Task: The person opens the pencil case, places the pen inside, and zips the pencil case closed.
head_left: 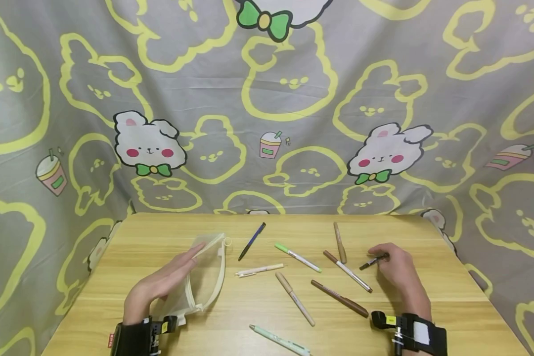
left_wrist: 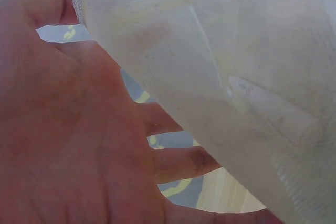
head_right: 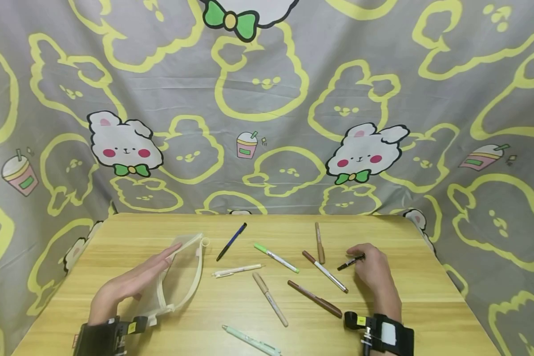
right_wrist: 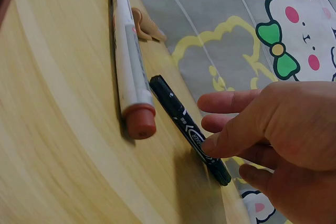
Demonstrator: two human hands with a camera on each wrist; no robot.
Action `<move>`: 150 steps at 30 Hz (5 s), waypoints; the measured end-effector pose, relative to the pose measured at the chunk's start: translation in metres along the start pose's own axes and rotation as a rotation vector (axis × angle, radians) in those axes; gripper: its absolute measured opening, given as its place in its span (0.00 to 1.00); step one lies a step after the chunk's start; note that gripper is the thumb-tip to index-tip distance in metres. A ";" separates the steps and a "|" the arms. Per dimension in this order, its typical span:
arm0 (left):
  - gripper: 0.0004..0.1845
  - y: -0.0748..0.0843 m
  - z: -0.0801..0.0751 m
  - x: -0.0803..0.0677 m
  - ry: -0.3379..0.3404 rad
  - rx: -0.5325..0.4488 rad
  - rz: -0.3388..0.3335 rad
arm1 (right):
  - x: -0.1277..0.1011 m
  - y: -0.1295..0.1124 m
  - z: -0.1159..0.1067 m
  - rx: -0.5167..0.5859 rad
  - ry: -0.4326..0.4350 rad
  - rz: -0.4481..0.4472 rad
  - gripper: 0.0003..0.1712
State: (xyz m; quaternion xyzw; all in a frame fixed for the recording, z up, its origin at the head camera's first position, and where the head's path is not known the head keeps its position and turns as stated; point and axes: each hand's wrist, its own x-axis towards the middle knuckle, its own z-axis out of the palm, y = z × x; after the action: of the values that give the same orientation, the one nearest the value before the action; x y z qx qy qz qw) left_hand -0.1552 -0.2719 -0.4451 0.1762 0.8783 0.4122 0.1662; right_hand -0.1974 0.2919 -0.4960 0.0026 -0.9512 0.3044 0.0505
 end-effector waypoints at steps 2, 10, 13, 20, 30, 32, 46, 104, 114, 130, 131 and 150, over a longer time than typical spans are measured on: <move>0.31 -0.001 0.000 0.000 -0.001 0.000 0.003 | 0.001 0.002 0.000 -0.004 -0.002 -0.022 0.19; 0.31 0.000 -0.001 0.000 0.006 -0.004 0.019 | 0.001 0.003 0.000 0.026 -0.055 -0.038 0.18; 0.30 0.000 -0.001 -0.001 0.002 -0.006 0.009 | 0.000 0.006 0.001 0.017 -0.059 -0.050 0.17; 0.30 0.000 0.000 0.000 -0.009 -0.002 -0.012 | 0.001 0.009 0.003 -0.012 -0.046 -0.070 0.15; 0.30 0.000 0.000 0.001 0.002 0.017 0.019 | 0.002 0.005 0.001 -0.034 -0.049 -0.093 0.15; 0.30 0.000 -0.001 0.001 0.003 0.019 0.019 | 0.002 0.004 0.001 -0.044 -0.051 -0.094 0.15; 0.30 -0.001 -0.001 0.001 0.004 0.015 0.025 | 0.006 -0.003 -0.001 -0.081 -0.004 -0.015 0.11; 0.31 0.001 0.001 0.002 0.009 0.008 0.034 | -0.005 -0.134 0.048 0.108 -0.049 -0.205 0.22; 0.30 0.002 0.002 0.002 -0.001 -0.007 0.038 | -0.007 -0.148 0.058 0.122 -0.057 -0.243 0.20; 0.31 0.003 0.001 0.003 -0.016 -0.022 -0.010 | -0.017 -0.173 0.075 0.255 -0.100 -0.209 0.21; 0.31 0.003 0.002 0.003 -0.015 -0.022 -0.013 | -0.018 -0.175 0.076 0.258 -0.102 -0.205 0.21; 0.31 0.003 0.004 0.002 0.002 0.004 -0.016 | -0.025 -0.220 0.105 0.329 -0.217 -0.282 0.15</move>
State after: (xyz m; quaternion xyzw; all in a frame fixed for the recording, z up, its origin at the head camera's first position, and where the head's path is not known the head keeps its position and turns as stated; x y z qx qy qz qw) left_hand -0.1548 -0.2668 -0.4454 0.1690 0.8807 0.4092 0.1684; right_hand -0.1742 0.0515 -0.4563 0.1761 -0.8790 0.4429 -0.0112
